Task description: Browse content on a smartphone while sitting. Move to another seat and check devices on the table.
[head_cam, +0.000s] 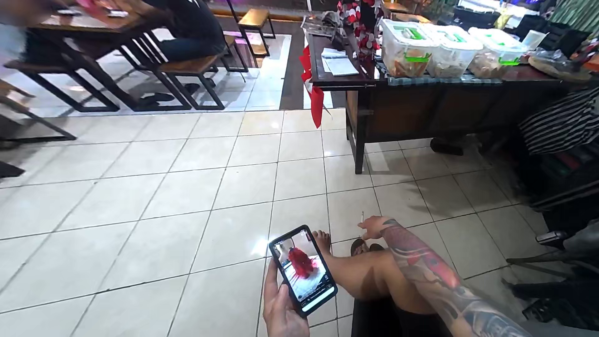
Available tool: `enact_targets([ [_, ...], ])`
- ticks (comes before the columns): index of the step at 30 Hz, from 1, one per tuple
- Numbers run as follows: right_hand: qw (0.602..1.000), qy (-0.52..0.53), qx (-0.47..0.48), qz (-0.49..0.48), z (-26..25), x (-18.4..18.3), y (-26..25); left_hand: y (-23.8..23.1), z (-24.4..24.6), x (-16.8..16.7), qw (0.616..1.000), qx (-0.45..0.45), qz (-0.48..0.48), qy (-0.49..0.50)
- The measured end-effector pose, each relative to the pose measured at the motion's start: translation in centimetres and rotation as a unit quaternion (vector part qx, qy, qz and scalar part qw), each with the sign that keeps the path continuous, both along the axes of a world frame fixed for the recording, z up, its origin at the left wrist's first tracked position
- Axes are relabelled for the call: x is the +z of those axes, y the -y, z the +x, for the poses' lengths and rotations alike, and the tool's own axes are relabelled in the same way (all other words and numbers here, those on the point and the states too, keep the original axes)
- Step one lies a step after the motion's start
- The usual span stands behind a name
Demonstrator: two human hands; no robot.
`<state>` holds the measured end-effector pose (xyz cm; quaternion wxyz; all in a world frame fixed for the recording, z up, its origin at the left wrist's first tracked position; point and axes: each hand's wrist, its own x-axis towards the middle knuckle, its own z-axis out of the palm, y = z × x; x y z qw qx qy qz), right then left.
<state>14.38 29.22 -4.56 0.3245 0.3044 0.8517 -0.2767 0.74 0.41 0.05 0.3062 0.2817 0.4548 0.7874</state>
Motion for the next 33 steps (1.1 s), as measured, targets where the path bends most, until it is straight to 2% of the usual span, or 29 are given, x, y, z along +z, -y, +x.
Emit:
enact_targets([
  [33,1.000,0.005,-0.017,0.005,0.69,-0.11,-0.21,0.01,-0.06,-0.21,1.000,0.002,0.000,-0.008],
])
